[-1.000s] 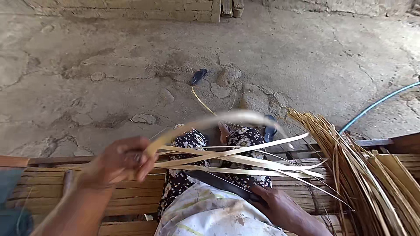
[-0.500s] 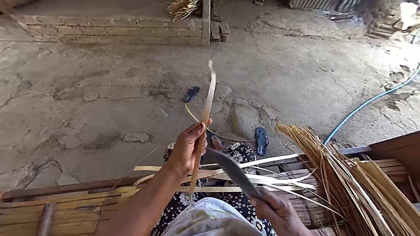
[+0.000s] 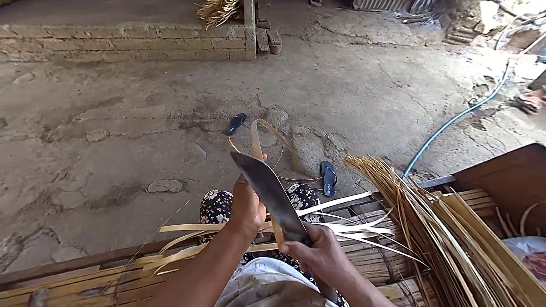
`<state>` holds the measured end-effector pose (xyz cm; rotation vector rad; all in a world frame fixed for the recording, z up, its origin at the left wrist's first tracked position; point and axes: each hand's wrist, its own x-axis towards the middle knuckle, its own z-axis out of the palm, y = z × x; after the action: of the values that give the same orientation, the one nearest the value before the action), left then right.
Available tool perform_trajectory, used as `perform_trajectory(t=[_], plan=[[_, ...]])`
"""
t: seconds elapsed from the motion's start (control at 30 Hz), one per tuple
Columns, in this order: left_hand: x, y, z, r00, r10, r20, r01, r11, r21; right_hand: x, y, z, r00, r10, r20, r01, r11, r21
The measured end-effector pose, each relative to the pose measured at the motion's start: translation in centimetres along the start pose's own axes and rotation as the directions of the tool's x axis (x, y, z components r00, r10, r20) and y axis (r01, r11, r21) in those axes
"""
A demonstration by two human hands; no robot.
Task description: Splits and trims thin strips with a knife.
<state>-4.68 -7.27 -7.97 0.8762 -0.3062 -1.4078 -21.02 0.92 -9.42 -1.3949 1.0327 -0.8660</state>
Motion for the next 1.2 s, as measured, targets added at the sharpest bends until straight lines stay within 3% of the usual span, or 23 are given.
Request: perform_trajectory(t=[0.1,0.2,0.33,0.5,0.77,1.2], plan=[[-1.1,-0.3,-0.9,0.965,-0.132,0.229,0.093,0.98,0.174,0.5,-0.7,-0.1,0.993,0.041,-0.111,-0.033,0.997,0.073],[-2.7,-1.3,-2.6,0.899,-0.163,0.406,0.011,0.936,0.352,0.8,-0.5,-0.8,0.977,-0.018,-0.213,0.038,0.995,0.092],[-3.6,-1.1,-2.3,0.941,-0.077,0.329,-0.024,0.956,0.291,0.4,0.3,-1.0,0.927,-0.292,-0.235,0.247,0.948,-0.202],[-3.5,-0.3,-1.2,0.973,-0.089,0.214,0.055,0.986,0.16,0.0,1.2,-0.5,0.88,-0.451,-0.149,0.326,0.802,-0.501],[-4.1,-0.6,-1.1,0.98,-0.02,0.196,0.005,0.997,0.076,-0.1,2.0,0.0,0.83,-0.541,-0.139,0.355,0.703,-0.616],[-4.3,-0.6,-1.0,0.985,-0.046,0.168,0.043,0.999,0.026,0.0,2.2,0.0,0.812,-0.564,-0.15,0.389,0.715,-0.581]])
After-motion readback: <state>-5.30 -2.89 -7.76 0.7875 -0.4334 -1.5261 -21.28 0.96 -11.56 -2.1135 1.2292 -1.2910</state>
